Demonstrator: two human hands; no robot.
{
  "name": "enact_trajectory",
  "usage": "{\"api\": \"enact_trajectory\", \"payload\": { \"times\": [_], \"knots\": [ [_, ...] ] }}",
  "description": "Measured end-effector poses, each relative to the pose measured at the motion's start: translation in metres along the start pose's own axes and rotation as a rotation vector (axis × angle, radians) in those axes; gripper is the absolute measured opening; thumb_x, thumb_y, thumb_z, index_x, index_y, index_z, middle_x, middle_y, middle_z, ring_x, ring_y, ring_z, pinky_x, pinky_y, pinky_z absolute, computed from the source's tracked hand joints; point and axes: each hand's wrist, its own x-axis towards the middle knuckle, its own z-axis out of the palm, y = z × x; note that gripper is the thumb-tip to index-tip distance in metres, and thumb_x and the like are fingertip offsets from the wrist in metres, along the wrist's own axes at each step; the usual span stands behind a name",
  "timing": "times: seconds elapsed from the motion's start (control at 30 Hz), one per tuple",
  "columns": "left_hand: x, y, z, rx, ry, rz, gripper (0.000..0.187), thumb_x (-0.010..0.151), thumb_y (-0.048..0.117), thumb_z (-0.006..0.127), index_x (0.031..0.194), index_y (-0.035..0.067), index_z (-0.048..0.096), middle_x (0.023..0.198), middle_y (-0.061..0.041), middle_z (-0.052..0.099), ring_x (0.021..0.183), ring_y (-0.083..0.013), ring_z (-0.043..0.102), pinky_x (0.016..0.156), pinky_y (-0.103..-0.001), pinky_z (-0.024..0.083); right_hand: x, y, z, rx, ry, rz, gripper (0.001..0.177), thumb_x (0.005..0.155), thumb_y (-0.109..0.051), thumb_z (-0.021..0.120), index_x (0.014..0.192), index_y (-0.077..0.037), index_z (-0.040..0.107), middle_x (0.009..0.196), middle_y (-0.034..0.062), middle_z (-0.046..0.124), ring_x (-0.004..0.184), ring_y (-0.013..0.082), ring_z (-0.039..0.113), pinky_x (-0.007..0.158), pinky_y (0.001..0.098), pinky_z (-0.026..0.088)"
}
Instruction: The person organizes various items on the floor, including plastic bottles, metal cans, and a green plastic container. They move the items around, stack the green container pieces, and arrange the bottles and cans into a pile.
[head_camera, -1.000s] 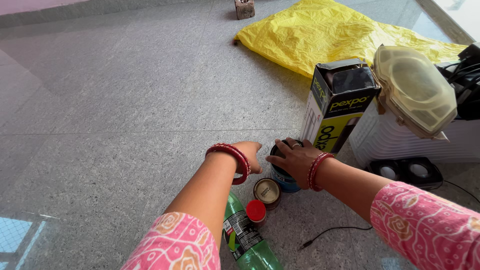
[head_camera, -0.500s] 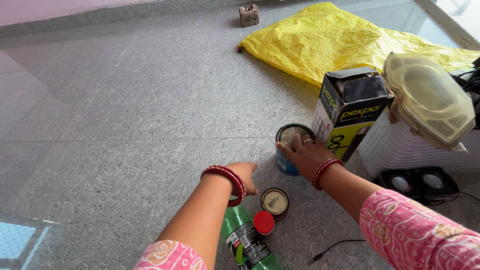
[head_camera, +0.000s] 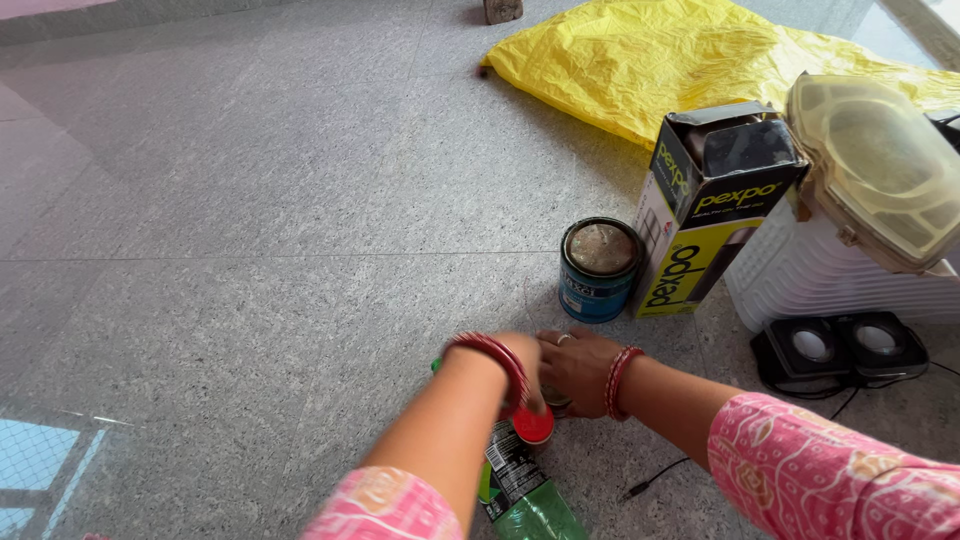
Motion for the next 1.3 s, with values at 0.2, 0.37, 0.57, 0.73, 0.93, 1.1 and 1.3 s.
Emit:
{"api": "enact_trajectory", "payload": {
  "times": [0.2, 0.37, 0.57, 0.73, 0.93, 1.1, 1.3],
  "knots": [
    [0.011, 0.022, 0.052, 0.127, 0.119, -0.085, 0.044, 0.079, 0.018, 0.084, 0.119, 0.003, 0.075, 0.122, -0.018, 0.073, 0.113, -0.0323, 0.071, 0.093, -0.042, 0.06, 0.013, 0.002, 0.028, 0.084, 0.126, 0.049, 0.069, 0.086, -0.045, 0.075, 0.141, -0.012, 0.049, 0.154, 0.0127, 0.04, 0.144, 0.0293, 0.035, 0.115, 0.0485, 0.034],
    [0.03, 0.023, 0.077, 0.037, 0.226, -0.075, 0.03, 0.086, 0.01, 0.076, 0.115, 0.003, 0.076, 0.123, -0.019, 0.071, 0.112, -0.0342, 0.071, 0.091, -0.043, 0.06, 0.025, 0.016, 0.05, -0.046, 0.344, 0.021, 0.033, 0.093, -0.021, 0.061, 0.124, -0.011, 0.06, 0.138, 0.0141, 0.054, 0.13, 0.0308, 0.052, 0.099, 0.0477, 0.047],
    [0.031, 0.017, 0.077, 0.041, 0.206, -0.022, 0.028, 0.084, 0.006, 0.073, 0.112, 0.003, 0.077, 0.12, -0.021, 0.073, 0.11, -0.0349, 0.071, 0.09, -0.043, 0.06, 0.026, 0.024, 0.055, -0.191, 0.496, 0.031, 0.022, 0.087, -0.016, 0.061, 0.108, -0.008, 0.063, 0.12, 0.0136, 0.06, 0.119, 0.0302, 0.06, 0.089, 0.0448, 0.053],
    [0.021, -0.002, 0.053, -0.025, 0.279, -0.084, 0.029, 0.083, 0.006, 0.075, 0.112, 0.002, 0.076, 0.121, -0.023, 0.07, 0.113, -0.035, 0.069, 0.094, -0.042, 0.058, 0.032, 0.024, 0.055, -0.232, 0.488, 0.081, 0.02, 0.088, -0.017, 0.06, 0.104, -0.006, 0.064, 0.117, 0.0148, 0.061, 0.117, 0.0298, 0.061, 0.084, 0.0435, 0.053],
    [0.004, -0.027, 0.025, -0.155, 0.454, -0.244, 0.032, 0.094, 0.011, 0.067, 0.125, 0.004, 0.066, 0.13, -0.024, 0.062, 0.119, -0.0391, 0.065, 0.097, -0.046, 0.057, 0.039, 0.03, 0.055, -0.21, 0.342, 0.232, 0.018, 0.096, -0.018, 0.055, 0.11, -0.008, 0.06, 0.116, 0.013, 0.063, 0.119, 0.0291, 0.06, 0.084, 0.0439, 0.051],
    [0.003, -0.043, 0.019, -0.265, 0.498, -0.327, 0.038, 0.092, 0.012, 0.07, 0.127, 0.008, 0.058, 0.135, -0.018, 0.052, 0.125, -0.0351, 0.058, 0.103, -0.044, 0.053, 0.043, 0.036, 0.06, -0.322, 0.408, 0.283, 0.025, 0.092, -0.019, 0.055, 0.113, -0.006, 0.056, 0.123, 0.02, 0.061, 0.118, 0.0327, 0.06, 0.079, 0.0444, 0.052],
    [0.037, -0.058, 0.028, -0.245, 0.695, -0.284, 0.035, 0.093, 0.011, 0.067, 0.126, 0.006, 0.057, 0.132, -0.021, 0.053, 0.121, -0.0379, 0.058, 0.101, -0.044, 0.053, 0.041, 0.037, 0.069, -0.198, 0.437, 0.287, 0.044, 0.091, -0.018, 0.054, 0.132, -0.003, 0.052, 0.141, 0.0204, 0.052, 0.123, 0.0347, 0.056, 0.085, 0.0495, 0.052]
  ]
}}
